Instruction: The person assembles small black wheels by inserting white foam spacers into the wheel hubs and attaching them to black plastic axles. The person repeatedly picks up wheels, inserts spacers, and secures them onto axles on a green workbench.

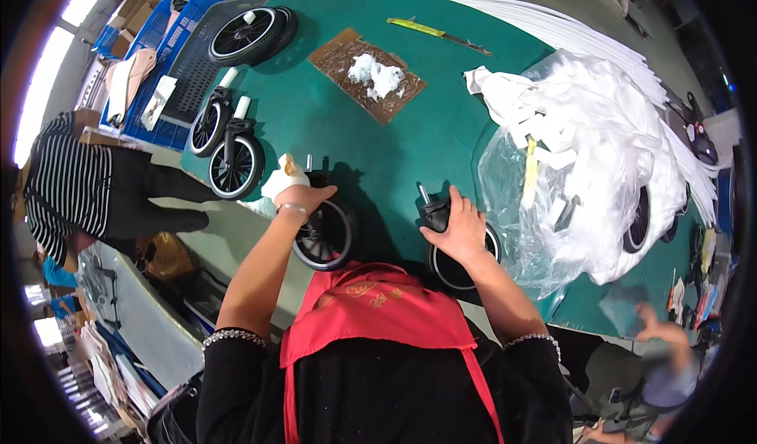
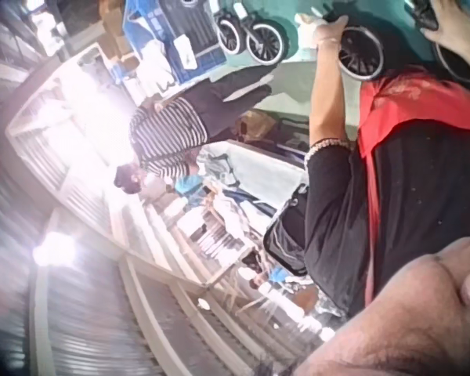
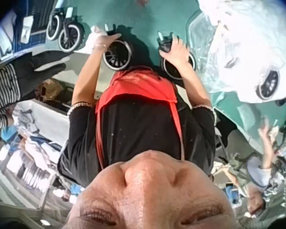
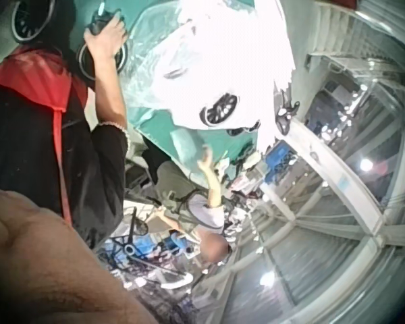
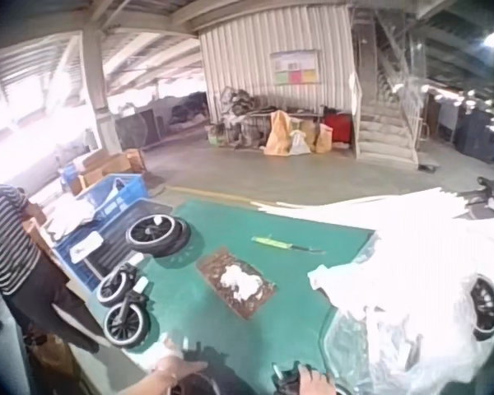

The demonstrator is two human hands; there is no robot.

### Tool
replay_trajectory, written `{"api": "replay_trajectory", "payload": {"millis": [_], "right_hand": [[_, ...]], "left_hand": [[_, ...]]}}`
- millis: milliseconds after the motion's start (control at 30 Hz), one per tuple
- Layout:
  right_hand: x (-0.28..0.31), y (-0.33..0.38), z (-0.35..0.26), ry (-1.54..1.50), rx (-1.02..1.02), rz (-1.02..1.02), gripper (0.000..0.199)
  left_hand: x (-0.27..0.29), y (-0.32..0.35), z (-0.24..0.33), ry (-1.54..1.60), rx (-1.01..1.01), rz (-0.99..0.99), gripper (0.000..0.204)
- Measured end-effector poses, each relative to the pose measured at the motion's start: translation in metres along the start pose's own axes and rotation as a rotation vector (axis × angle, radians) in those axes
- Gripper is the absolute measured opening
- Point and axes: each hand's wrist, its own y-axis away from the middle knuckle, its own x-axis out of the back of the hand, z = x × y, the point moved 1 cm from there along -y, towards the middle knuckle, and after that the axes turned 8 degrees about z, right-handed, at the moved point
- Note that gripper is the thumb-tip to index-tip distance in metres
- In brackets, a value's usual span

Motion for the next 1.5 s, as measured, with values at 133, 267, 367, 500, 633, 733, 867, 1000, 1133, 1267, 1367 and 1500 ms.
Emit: {"api": "replay_trajectory", "payload": {"millis": [133,267,367,500,633,733,867,1000,1133,1267,1367,1500], "right_hand": [[-0.01,0.01,-0.007,0.005,-0.095,0.107,0.101],[-0.005,0.009,-0.02,-0.046,-0.381,0.05,0.094],[0.007,-0.007,-0.036,-0.534,-0.53,-0.105,0.082],[0.054,-0.046,-0.077,-1.041,-0.694,-0.344,0.072],[0.07,-0.12,-0.078,-0.707,-0.477,-0.361,0.081],[0.079,-0.178,-0.083,-0.031,-0.19,-0.328,0.08],[0.069,-0.248,-0.087,0.431,0.16,-0.349,0.073],[0.059,-0.294,-0.089,0.545,0.344,-0.38,0.07],[0.05,-0.321,-0.095,0.701,0.451,-0.439,0.07],[0.05,-0.324,-0.098,0.777,0.434,-0.501,0.072],[0.063,-0.311,-0.087,0.67,0.42,-0.491,0.068],[0.097,-0.283,-0.09,0.262,0.106,-0.494,0.073]], "left_hand": [[0.031,-0.004,0.008,-0.225,-0.344,-0.007,0.114],[0.053,-0.011,0.013,-0.341,-0.536,-0.202,0.088],[0.037,-0.025,-0.01,-0.093,-0.672,-0.041,0.09],[0.065,-0.035,-0.003,-0.029,-0.602,-0.263,0.094],[0.049,-0.038,-0.017,0.085,-0.646,-0.137,0.085],[0.036,-0.036,-0.021,0.116,-0.629,-0.154,0.082],[0.04,-0.037,-0.016,0.19,-0.635,-0.178,0.078],[0.042,-0.039,-0.015,0.181,-0.606,-0.282,0.078],[0.036,-0.036,-0.017,0.165,-0.623,-0.245,0.078],[0.035,-0.034,-0.015,0.142,-0.64,-0.216,0.077],[0.043,-0.04,-0.007,0.145,-0.657,-0.215,0.074],[0.048,-0.046,0.001,0.183,-0.652,-0.246,0.062]]}}
